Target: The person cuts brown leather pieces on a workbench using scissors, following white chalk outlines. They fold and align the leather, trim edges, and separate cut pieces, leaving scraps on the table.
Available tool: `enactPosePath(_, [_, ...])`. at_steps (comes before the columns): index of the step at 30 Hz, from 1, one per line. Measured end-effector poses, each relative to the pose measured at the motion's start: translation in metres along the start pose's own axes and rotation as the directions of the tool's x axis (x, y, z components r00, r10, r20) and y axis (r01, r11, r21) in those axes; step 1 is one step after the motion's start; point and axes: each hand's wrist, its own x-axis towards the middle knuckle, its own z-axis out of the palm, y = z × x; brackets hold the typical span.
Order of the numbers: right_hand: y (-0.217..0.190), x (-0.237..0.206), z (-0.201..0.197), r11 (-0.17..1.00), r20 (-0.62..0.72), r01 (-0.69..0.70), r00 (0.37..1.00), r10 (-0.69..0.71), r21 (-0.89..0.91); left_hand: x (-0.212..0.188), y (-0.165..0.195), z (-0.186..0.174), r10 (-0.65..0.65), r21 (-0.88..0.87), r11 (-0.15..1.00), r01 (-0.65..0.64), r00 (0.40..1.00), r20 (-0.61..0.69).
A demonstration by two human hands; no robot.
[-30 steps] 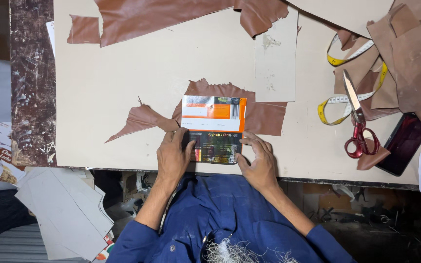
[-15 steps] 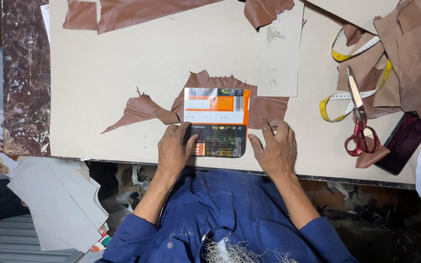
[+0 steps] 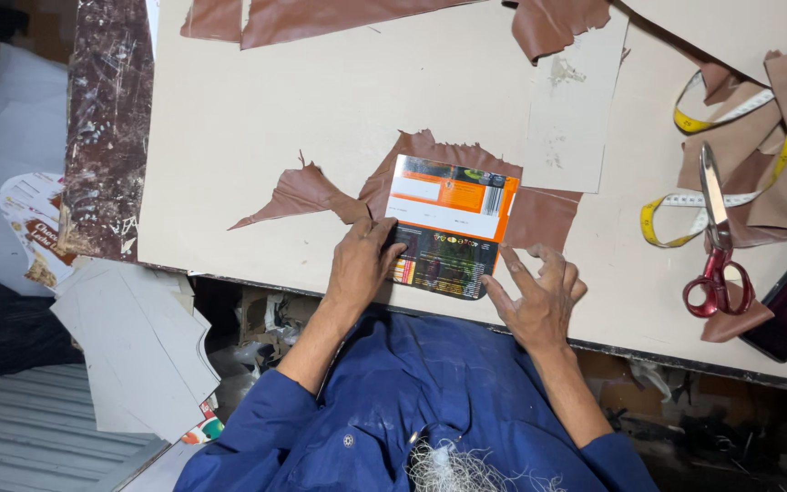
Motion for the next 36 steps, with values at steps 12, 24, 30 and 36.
enactPosePath(12, [0.01, -0.004, 0.006, 0.999, -0.045, 0.011, 0.999, -0.013, -0.037, -0.002, 0.004, 0.006, -0.018, 0.027, 0.999, 0.018, 1.0, 0.014])
enactPosePath(24, [0.011, -0.004, 0.006, 0.998, -0.039, 0.023, 0.999, -0.025, -0.05, -0.001, 0.006, 0.004, -0.018, 0.061, 0.998, 0.015, 0.999, 0.051])
enactPosePath(30, [0.013, -0.004, 0.009, 1.0, -0.03, 0.014, 0.999, -0.015, -0.024, -0.002, 0.008, 0.004, -0.014, 0.033, 0.999, 0.013, 0.999, 0.044])
enactPosePath(36, [0.016, -0.005, 0.011, 0.999, -0.044, 0.027, 0.999, -0.028, -0.017, -0.001, 0.01, 0.002, -0.037, 0.033, 0.999, 0.035, 0.998, 0.06])
